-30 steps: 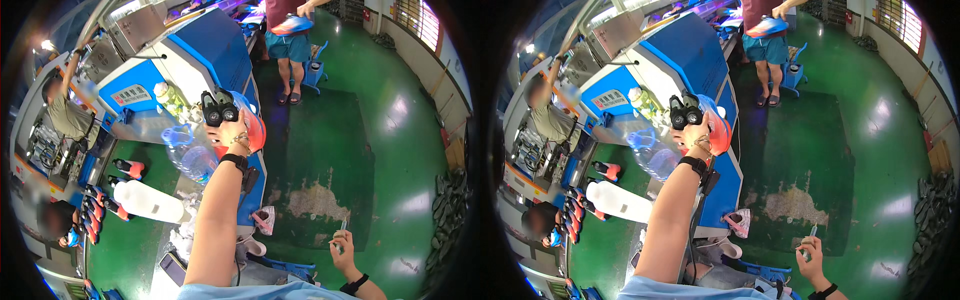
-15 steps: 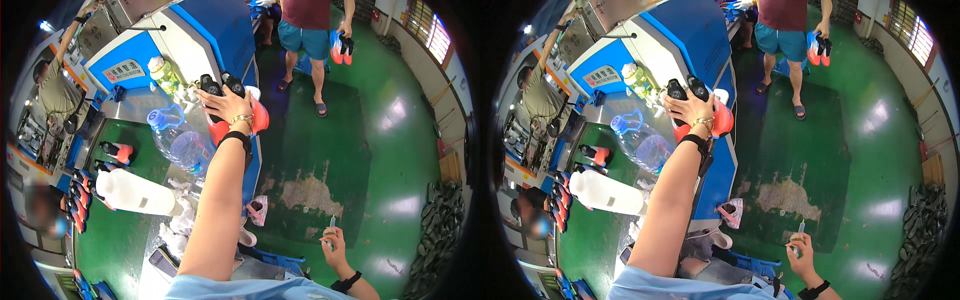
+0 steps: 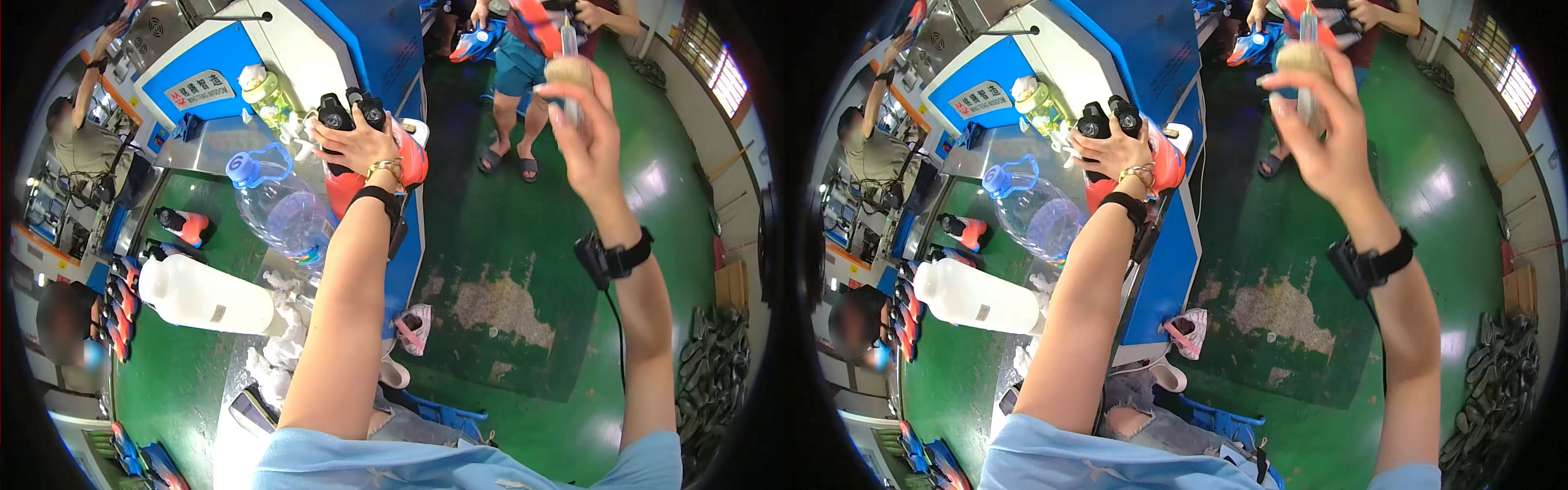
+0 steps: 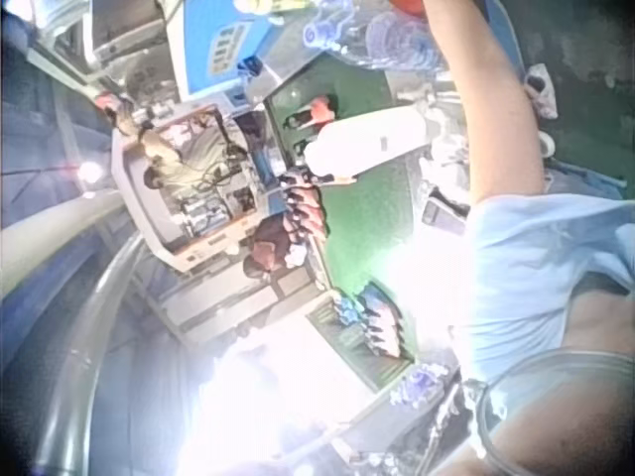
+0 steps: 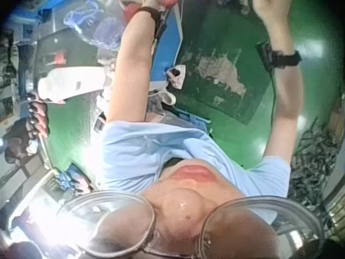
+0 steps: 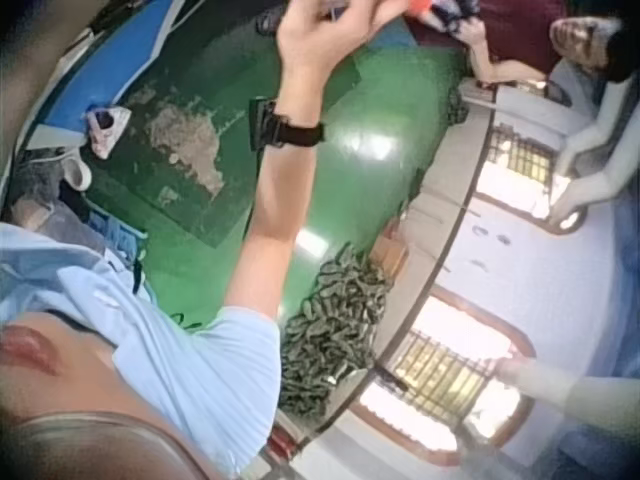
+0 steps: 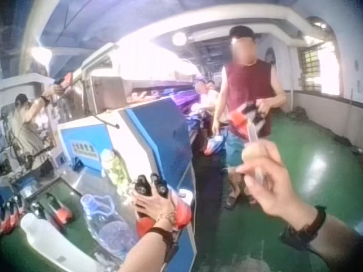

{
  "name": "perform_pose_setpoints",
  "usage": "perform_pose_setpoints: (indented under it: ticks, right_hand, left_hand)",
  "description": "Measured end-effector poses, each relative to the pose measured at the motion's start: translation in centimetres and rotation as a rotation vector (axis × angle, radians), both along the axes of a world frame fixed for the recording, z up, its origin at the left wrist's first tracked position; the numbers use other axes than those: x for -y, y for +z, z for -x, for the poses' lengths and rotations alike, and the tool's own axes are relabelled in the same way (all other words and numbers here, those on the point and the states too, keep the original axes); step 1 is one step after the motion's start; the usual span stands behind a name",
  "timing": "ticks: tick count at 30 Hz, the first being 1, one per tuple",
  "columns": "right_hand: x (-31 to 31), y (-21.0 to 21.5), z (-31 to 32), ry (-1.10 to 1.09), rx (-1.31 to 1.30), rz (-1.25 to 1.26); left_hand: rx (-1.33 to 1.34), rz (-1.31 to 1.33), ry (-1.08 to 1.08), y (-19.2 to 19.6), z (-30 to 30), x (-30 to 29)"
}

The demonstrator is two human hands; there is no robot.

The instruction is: Applying glue to the edges of shoe soles using a syringe-like applicator and a sponge.

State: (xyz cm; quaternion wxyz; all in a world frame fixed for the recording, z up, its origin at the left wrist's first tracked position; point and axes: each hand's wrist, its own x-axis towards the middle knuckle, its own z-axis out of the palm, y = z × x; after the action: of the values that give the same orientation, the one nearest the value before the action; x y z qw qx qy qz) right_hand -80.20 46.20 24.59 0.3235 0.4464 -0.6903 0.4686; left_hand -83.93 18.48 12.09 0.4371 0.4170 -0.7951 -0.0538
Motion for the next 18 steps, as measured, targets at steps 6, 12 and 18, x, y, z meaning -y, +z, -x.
perform_pose_setpoints:
  ticks: [6,12,18]
  right_hand:
    - [-1.1,-11.0,-7.7,0.234,0.351,-0.145]
    - [-5.0,-18.0,-17.6,0.255,0.809,-0.101]
    - [-7.9,-17.1,-21.6,0.211,0.899,-0.056]
  left_hand:
    - [0.041,-0.092,-0.029,0.2,-0.6,0.8]
    - [0.077,-0.048,-0.143,-0.2,-2.2,-0.9]
    - [0.100,-0.113,-0.105,0.0,-2.7,-2.9]
